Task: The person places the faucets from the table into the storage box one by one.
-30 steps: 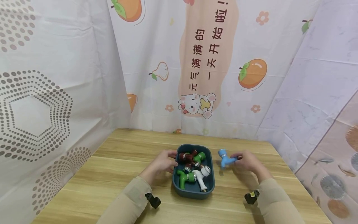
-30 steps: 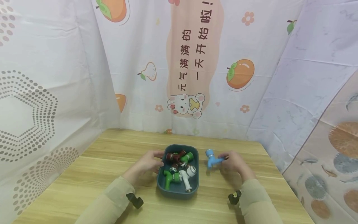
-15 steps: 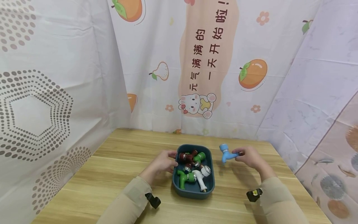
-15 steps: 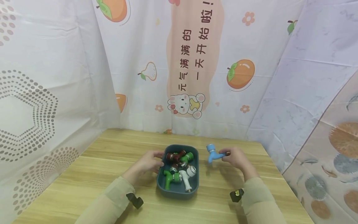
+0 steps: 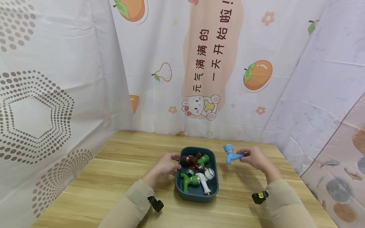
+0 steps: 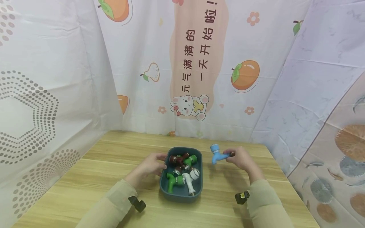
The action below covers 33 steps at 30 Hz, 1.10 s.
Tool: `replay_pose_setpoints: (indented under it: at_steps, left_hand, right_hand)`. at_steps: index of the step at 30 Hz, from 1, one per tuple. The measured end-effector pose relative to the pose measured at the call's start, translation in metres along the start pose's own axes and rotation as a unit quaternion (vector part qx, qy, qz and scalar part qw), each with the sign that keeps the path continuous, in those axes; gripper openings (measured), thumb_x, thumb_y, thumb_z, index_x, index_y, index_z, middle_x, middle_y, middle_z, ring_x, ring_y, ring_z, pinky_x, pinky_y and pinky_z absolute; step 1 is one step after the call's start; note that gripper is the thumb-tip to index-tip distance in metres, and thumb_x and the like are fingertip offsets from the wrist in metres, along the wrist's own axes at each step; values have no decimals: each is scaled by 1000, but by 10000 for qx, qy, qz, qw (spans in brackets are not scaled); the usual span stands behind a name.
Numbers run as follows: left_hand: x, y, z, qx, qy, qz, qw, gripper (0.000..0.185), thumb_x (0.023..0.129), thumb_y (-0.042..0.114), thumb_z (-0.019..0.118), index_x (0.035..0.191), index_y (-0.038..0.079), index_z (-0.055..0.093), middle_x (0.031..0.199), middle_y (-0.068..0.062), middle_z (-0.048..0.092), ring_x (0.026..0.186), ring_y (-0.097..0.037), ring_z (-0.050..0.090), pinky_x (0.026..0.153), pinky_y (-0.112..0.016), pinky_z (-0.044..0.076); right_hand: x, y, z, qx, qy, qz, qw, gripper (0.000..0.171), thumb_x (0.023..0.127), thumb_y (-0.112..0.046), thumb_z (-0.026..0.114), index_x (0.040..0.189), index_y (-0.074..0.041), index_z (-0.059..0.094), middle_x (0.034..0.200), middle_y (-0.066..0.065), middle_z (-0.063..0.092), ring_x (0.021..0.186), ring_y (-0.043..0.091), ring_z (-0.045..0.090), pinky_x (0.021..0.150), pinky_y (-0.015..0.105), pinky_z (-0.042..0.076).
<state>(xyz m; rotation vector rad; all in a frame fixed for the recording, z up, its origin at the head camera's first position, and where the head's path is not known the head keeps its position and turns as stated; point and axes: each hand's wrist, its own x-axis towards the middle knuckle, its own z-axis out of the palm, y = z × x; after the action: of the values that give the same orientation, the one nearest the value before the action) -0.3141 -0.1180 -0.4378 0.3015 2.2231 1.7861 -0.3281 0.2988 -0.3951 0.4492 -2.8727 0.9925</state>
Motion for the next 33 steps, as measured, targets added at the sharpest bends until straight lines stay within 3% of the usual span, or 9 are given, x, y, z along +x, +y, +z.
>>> replay_pose_setpoints:
  at_steps: [33]
  left_hand:
    - [3,-2,1,-23,69,-100,9999,60,88,-8,67,145,-3,50,135,-24,54,93,-33,71,67,-41,63]
  right_hand:
    - [12,-28,4,-346,-113,-417,9985,23,87,-8,78,110,-6,78,104,11,74,96,28,69,81,46,59]
